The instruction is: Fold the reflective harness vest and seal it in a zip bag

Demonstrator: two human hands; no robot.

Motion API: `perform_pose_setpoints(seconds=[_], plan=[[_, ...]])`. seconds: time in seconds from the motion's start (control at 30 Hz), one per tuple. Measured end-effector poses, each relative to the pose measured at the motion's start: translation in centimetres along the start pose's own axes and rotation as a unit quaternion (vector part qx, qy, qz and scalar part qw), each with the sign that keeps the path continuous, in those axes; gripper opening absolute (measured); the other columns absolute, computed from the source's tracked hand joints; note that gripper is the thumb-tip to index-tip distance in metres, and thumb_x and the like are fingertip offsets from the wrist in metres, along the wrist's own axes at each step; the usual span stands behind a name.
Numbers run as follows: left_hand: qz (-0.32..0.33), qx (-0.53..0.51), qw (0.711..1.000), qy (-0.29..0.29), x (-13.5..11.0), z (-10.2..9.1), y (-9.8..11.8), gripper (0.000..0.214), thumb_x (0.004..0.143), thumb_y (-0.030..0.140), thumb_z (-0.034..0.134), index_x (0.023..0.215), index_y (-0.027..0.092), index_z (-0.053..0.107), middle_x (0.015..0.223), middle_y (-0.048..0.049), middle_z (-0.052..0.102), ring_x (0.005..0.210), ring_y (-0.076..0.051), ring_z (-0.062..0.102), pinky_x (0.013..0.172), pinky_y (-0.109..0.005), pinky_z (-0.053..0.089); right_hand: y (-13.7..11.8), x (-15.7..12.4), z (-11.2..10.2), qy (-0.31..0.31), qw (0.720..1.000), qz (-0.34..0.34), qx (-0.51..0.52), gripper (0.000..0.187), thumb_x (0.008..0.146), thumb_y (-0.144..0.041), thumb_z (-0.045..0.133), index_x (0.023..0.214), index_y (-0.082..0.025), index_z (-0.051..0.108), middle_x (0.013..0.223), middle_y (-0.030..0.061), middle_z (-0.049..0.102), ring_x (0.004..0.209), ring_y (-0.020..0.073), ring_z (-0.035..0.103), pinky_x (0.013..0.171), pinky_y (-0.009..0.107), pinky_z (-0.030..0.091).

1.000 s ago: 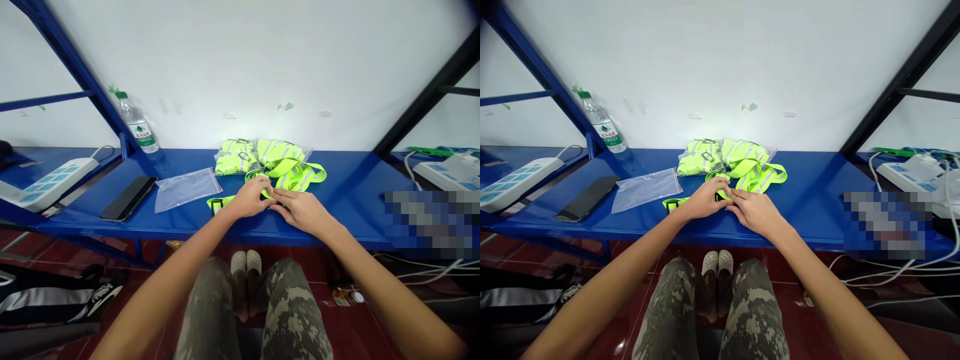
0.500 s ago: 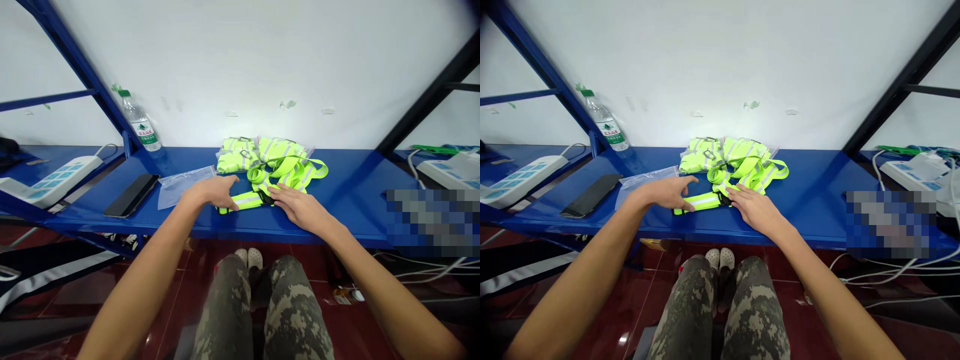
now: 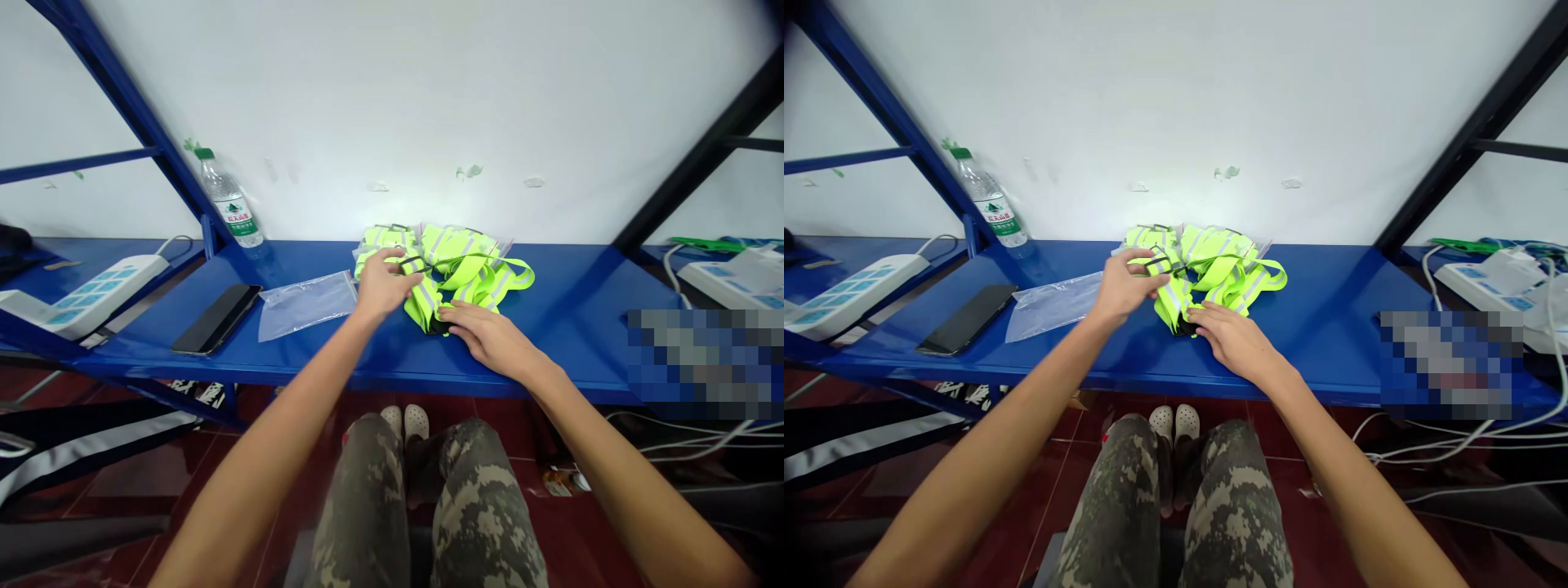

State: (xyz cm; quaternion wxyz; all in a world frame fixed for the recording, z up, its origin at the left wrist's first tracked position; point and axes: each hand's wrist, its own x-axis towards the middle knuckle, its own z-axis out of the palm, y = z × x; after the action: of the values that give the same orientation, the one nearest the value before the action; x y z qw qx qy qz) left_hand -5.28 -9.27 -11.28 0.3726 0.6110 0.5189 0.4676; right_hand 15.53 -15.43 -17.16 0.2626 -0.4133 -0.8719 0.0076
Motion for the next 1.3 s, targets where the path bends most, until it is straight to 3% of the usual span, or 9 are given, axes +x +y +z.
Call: perform_pose_setpoints(seconds=[0.07,0.2,0.4,0.6,0.73,0.8,0.93,1.1,1.3], plan=[[0.077,0.037,0.996,0.029,-1.1,3.0,-0.6,0.045,0.078,0.02,0.073,0.121,0.014,0.06,0.094,-0.007,0.073,0.08,-0.018,0.071,0.078,-0.035,0.06,0.0,0.0,0.0,-0.003,1.0,0.004,0.011,0.035,0.099,-0.019,0.044,0.125,-0.02,0.067,0.131,0.0094,0.068,0.133,0.0263,0.057,0.112,0.047,0.047],[0.207,0.168,0.964,-0.01,-3.2,6.4,-1.8,0.038,0.087,0.019,0.063,0.125,0.016,0.063,0.109,-0.0076,0.075,0.105,-0.023,0.069,0.1,-0.042,0.052,0.3,-0.1,-0.1,-0.003,0.999,-0.012,0.051,0.031,0.098,-0.016,0.044,0.114,-0.017,0.071,0.12,0.0133,0.071,0.126,0.0285,0.06,0.106,0.049,0.05],[0.326,0.257,0.906,-0.084,-3.3,6.1,-4.0,0.038,0.093,0.012,0.044,0.124,0.014,0.067,0.12,-0.0098,0.073,0.114,-0.023,0.065,0.103,-0.04,0.05,0.3,-0.7,-0.1,0.034,0.99,-0.015,0.133,0.026,0.092,-0.013,0.05,0.095,-0.022,0.074,0.101,0.007,0.075,0.108,0.0269,0.066,0.1,0.046,0.051],[0.345,0.259,0.891,-0.139,-4.3,5.6,-3.5,0.046,0.093,0.024,0.045,0.136,0.01,0.055,0.128,-0.0144,0.066,0.117,-0.026,0.062,0.102,-0.041,0.051,0.6,-1.4,-0.1,0.15,0.935,0.163,0.278,0.007,0.087,-0.025,0.062,0.085,-0.02,0.066,0.088,0.0049,0.072,0.085,0.0214,0.07,0.084,0.037,0.058],[0.359,0.321,0.86,-0.167,-4.7,5.8,-3.5,0.049,0.091,0.019,0.043,0.138,0.008,0.051,0.132,-0.0171,0.061,0.121,-0.029,0.057,0.106,-0.046,0.047,0.5,-1.5,-0.1,0.22,0.895,0.188,0.34,0.032,0.081,-0.031,0.071,0.109,-0.023,0.056,0.118,0.0074,0.064,0.107,0.0218,0.067,0.086,0.035,0.059],[0.364,0.337,0.85,-0.176,-4.5,5.9,-3.8,0.046,0.094,0.017,0.037,0.136,0.008,0.053,0.133,-0.0176,0.06,0.121,-0.029,0.055,0.105,-0.047,0.046,0.2,-1.4,-0.2,0.211,0.905,0.18,0.321,0.04,0.081,-0.032,0.072,0.117,-0.024,0.056,0.126,0.0086,0.063,0.114,0.0228,0.064,0.087,0.035,0.059],[0.381,0.342,0.841,-0.177,-4.3,5.9,-4.5,0.043,0.092,0.011,0.036,0.129,0.008,0.058,0.134,-0.0175,0.059,0.126,-0.027,0.053,0.11,-0.044,0.044,0.4,-1.5,-0.3,0.199,0.948,0.135,0.21,0.015,0.09,-0.029,0.063,0.101,-0.021,0.068,0.104,0.0076,0.072,0.096,0.0211,0.069,0.087,0.038,0.058],[0.379,0.398,0.823,-0.146,-4.8,5.5,-4.2,0.047,0.092,0.009,0.039,0.136,0.008,0.055,0.14,-0.015,0.059,0.133,-0.028,0.05,0.119,-0.052,0.031,1.1,-2.2,-0.2,0.187,0.977,0.06,0.085,0.017,0.094,-0.021,0.055,0.096,-0.02,0.072,0.101,0.0095,0.075,0.102,0.0244,0.07,0.093,0.042,0.057],[0.336,0.427,0.83,-0.129,-6.3,4.9,-3.2,0.045,0.099,0.038,0.044,0.137,0.016,0.057,0.144,-0.0144,0.056,0.138,-0.035,0.045,0.117,-0.064,0.025,0.6,-3.9,-0.8,0.11,0.992,0.067,-0.015,0.028,0.09,-0.04,0.066,0.108,-0.019,0.073,0.113,0.0107,0.075,0.113,0.0326,0.068,0.106,0.059,0.048]])
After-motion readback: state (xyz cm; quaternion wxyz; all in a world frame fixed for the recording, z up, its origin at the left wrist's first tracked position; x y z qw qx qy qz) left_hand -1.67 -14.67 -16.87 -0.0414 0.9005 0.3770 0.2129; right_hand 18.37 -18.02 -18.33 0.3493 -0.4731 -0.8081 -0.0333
